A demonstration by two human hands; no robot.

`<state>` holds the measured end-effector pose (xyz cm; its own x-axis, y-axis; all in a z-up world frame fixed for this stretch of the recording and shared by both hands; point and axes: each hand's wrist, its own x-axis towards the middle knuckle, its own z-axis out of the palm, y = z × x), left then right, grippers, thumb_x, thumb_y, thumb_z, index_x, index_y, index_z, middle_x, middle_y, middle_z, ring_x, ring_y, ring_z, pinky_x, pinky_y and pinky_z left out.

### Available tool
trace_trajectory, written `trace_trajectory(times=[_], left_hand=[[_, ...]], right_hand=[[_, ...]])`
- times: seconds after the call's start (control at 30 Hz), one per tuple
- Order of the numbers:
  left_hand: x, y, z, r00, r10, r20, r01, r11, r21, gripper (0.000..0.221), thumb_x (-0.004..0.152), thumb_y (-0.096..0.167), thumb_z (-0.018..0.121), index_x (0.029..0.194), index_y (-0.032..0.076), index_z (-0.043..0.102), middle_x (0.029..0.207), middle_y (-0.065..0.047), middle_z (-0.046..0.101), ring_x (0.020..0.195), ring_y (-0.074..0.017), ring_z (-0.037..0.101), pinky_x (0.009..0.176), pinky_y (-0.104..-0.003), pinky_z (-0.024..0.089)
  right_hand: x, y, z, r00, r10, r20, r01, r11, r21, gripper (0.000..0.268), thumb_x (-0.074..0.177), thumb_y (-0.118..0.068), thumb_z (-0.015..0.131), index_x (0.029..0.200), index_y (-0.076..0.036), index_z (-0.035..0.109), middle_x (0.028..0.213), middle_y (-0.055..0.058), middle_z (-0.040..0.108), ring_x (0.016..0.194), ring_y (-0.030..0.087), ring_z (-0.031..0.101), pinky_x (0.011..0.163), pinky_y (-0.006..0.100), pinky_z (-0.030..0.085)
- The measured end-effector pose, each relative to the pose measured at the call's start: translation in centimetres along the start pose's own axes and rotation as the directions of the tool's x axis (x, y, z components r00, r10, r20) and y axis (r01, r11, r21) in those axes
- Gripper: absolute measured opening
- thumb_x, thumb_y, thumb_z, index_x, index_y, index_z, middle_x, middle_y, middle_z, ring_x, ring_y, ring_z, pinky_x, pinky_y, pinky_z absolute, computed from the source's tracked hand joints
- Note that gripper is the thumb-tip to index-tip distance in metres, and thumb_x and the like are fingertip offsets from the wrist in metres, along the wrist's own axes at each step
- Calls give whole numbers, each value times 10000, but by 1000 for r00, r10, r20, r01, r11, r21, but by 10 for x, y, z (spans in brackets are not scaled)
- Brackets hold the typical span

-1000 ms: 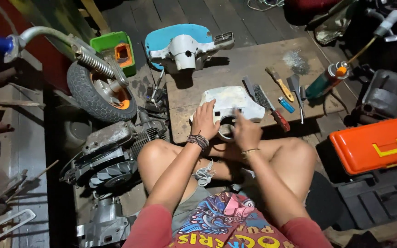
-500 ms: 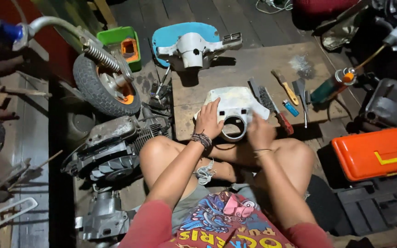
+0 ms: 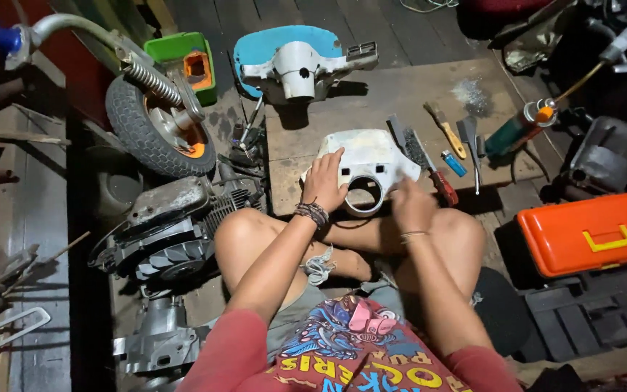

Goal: A person is sitting on the floor of a workshop, using a hand file to smooth and shape the edges of a white plastic motorcycle body part.

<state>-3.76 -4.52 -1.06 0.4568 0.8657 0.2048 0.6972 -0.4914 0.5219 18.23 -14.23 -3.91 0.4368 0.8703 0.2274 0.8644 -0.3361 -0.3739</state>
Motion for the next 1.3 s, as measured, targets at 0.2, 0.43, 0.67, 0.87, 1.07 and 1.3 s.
trace_trajectory(times=[0.2, 0.43, 0.67, 0.87, 1.07, 1.3], left_hand=[[-3, -2, 2, 1000, 19, -2, -19, 999, 34, 896, 798, 227, 790, 1574, 144, 351, 1356, -102, 515, 1268, -335, 511, 1047, -495, 474], [0, 2, -2, 1000, 4, 8, -4, 1000, 6, 854, 822, 217, 774, 1564, 137, 361, 1356, -109, 518, 1269, -340, 509, 1049, -497, 473], [-1, 3, -6, 999, 9, 34, -9, 1000, -1, 870, 823, 210, 778, 1574, 147, 344, 1383, -112, 500, 1290, -344, 497, 1067, -504, 462], [-3, 7, -9, 1000, -12, 22, 12, 1000, 17, 859, 832, 216, 774, 1572, 140, 343, 1425, -126, 454, 1301, -344, 485, 1078, -506, 450], [-2, -3, 1, 997, -71, 16, 70, 995, 67, 787, 816, 309, 796, 1492, 102, 449, 1434, -141, 431, 1292, -353, 488, 1094, -519, 418], [5, -7, 7, 993, -100, 64, 95, 993, 69, 752, 825, 347, 813, 1463, 109, 493, 1435, -116, 438, 1302, -339, 489, 1101, -504, 420]], right_hand=[[-20, -40, 14, 952, -299, -61, 291, 950, -116, 455, 926, -356, 661, 1380, -355, 626, 821, 85, 750, 763, 335, 742, 680, 504, 592], [0, -43, -15, 979, -123, -160, 141, 984, 105, 350, 985, -159, 580, 1274, -277, 741, 947, 77, 785, 870, 315, 744, 746, 448, 591], [7, -48, 2, 960, -246, -133, 249, 969, 2, 333, 962, -222, 606, 1247, -324, 743, 878, 89, 773, 857, 297, 753, 749, 445, 606], [22, -42, -20, 999, -50, -11, 50, 999, -8, 310, 969, -219, 577, 1235, -245, 735, 856, 163, 749, 873, 401, 736, 737, 536, 584], [51, -9, 12, 969, -191, 157, 207, 974, -94, 338, 927, -286, 596, 1242, -342, 705, 901, 57, 771, 917, 330, 752, 794, 504, 592], [50, -60, -18, 917, -297, 266, 306, 952, 10, 313, 938, -256, 556, 1214, -271, 705, 939, 140, 770, 949, 407, 737, 822, 564, 578]])
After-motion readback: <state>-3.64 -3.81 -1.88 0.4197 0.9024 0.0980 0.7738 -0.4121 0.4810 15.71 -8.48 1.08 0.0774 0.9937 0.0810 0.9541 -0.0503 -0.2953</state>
